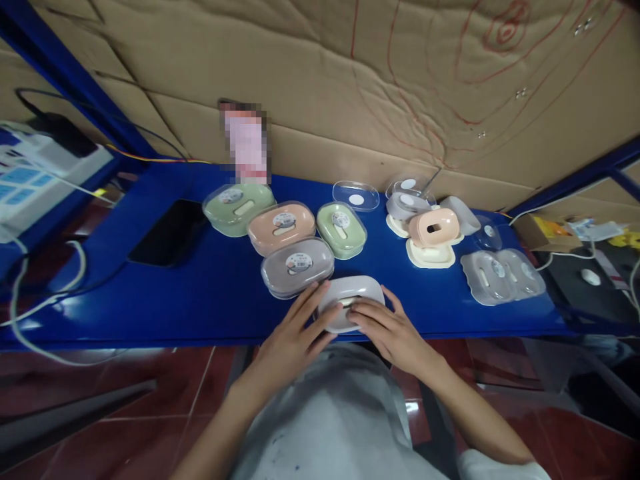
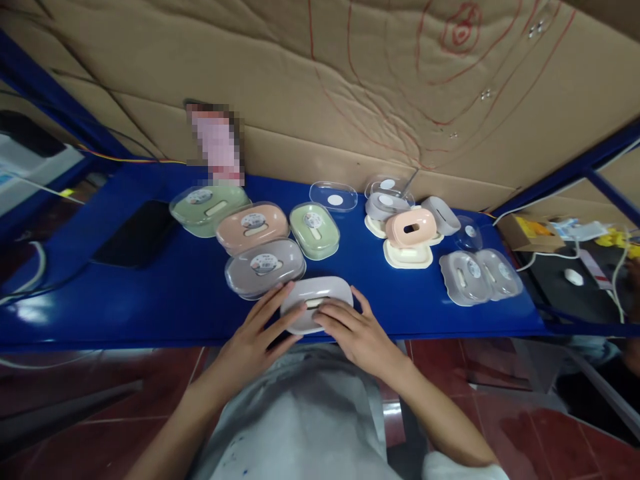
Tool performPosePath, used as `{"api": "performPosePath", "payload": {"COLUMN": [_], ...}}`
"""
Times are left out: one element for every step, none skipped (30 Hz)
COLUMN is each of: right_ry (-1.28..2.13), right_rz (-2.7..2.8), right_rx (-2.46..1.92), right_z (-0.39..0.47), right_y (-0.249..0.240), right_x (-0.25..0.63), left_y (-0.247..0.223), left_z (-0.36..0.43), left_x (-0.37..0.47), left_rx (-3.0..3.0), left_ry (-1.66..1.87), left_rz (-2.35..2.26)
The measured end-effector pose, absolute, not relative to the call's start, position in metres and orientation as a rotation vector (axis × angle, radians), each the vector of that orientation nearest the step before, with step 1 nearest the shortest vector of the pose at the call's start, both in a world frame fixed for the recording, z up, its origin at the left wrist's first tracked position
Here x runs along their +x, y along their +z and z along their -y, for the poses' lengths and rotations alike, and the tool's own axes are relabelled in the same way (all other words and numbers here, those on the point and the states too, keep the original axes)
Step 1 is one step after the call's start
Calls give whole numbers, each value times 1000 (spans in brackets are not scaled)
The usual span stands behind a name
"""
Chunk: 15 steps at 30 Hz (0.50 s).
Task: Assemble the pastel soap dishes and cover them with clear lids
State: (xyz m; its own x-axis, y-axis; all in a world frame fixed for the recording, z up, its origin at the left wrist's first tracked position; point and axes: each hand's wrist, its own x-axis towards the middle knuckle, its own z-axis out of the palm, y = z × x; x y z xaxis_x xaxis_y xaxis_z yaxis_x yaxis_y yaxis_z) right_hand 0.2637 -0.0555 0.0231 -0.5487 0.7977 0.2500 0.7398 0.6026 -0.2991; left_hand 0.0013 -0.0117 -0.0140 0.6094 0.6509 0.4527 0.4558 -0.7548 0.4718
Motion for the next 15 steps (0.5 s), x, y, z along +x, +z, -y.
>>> {"api": "performPosePath", "payload": {"right_ry": [211, 199, 187, 173, 160, 146, 136, 131, 133, 135, 133, 119, 98, 72, 42], "right_rz": [2489, 2501, 2512, 2519, 2524, 2527, 2533, 2543, 2546, 2532, 2495, 2431, 2353, 2266, 2190], "right_rx": [-1249, -1255, -1259, -1265, -1273, -1282, -1282, -1268, -1238, -1200, -1174, -1180, -1213, -1295, -1390], "right_z": [55, 55, 55, 55, 56, 58, 59, 58, 57, 52, 43, 30, 13, -8, -33], "right_y": [21, 19, 17, 15, 13, 12, 11, 12, 13, 16, 20, 25, 30, 35, 39], "right_x": [264, 264, 264, 264, 265, 265, 267, 269, 273, 279, 285, 292, 299, 304, 308], "left_y": [-14, -15, -16, -17, -19, -20, -21, -21, -21, -21, -21, -21, -21, -20, -20], "left_z": [11, 11, 11, 11, 11, 11, 11, 12, 12, 13, 13, 13, 13, 13, 13], "left_x": [1, 2, 2, 3, 4, 4, 5, 5, 5, 5, 6, 6, 6, 6, 6], "left_rx": [2525, 2517, 2507, 2500, 2498, 2501, 2508, 2516, 2523, 2525, 2521, 2516, 2509, 2503, 2499], "left_ry": [894, 899, 910, 921, 928, 930, 924, 913, 904, 903, 907, 915, 922, 929, 931], "left_rz": [-882, -878, -887, -909, -936, -958, -969, -969, -965, -962, -964, -966, -972, -975, -979]}}
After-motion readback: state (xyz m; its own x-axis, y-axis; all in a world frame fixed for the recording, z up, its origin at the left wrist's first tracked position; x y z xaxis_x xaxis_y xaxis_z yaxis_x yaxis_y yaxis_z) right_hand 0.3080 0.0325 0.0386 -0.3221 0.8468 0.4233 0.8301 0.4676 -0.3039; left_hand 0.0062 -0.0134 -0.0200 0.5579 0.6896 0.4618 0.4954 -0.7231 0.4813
